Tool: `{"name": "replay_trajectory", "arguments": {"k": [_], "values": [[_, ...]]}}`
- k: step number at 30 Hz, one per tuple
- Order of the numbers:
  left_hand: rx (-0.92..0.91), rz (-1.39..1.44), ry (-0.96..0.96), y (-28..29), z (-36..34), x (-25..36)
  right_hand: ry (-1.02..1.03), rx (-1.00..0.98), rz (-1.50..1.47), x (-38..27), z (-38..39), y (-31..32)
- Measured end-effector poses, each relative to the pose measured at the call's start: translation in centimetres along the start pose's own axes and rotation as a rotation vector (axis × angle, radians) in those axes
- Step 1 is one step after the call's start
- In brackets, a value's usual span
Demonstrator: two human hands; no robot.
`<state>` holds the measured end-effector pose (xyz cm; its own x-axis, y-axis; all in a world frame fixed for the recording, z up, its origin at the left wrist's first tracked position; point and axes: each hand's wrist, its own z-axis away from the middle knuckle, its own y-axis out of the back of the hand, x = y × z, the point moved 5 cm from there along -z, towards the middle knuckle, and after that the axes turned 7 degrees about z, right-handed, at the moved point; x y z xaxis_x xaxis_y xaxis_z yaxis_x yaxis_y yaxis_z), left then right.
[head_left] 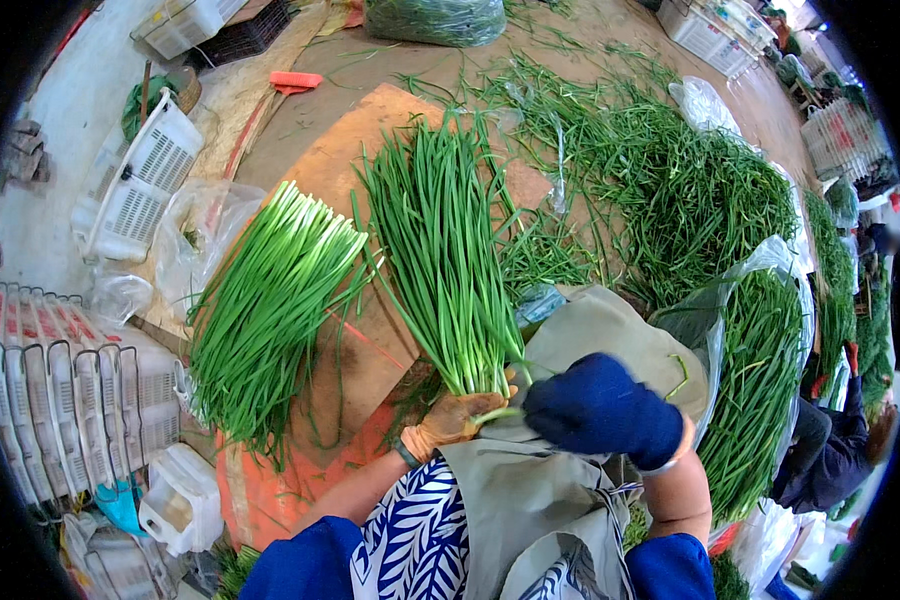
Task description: The person removes bunches of green chives from a large plastic bag, separates them by hand, and aligns them into bundles on a wooden board.
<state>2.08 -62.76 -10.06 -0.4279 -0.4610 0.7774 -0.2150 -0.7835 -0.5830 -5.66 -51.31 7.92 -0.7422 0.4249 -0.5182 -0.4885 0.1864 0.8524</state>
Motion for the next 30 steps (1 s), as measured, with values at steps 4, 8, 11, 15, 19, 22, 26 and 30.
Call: {"name": "replay_trajectory", "arguments": {"k": [4,8,11,15,19,22,26,30], "values": [[0.149,0.616,0.149,0.0,-0.8,-1.8,-0.602,1.064,-0.720,2.6,4.6,5.8],[0.142,0.671,0.209,-0.4,-0.9,-2.1,-0.108,1.310,-0.476,4.9,4.3,7.9],[0.157,0.623,0.178,0.4,-1.0,-2.3,-0.470,0.615,0.395,6.2,-1.0,3.7],[0.072,-0.195,-0.073,0.5,-0.5,-1.6,-0.216,0.172,-0.020,4.0,-4.5,-5.6],[-0.009,-0.982,-0.108,0.4,0.2,-0.7,-0.172,0.095,0.202,3.3,-5.8,-9.1],[-0.015,-1.039,-0.112,2.3,0.7,-3.2,-0.018,0.136,0.188,2.1,-5.0,-9.9],[-0.107,-0.769,-0.406,-0.4,0.2,0.8,0.146,0.075,-0.082,0.0,-2.5,-7.5],[0.089,0.249,0.118,0.2,-0.2,-1.4,-0.337,0.453,-1.072,5.5,1.5,-5.3]]}}
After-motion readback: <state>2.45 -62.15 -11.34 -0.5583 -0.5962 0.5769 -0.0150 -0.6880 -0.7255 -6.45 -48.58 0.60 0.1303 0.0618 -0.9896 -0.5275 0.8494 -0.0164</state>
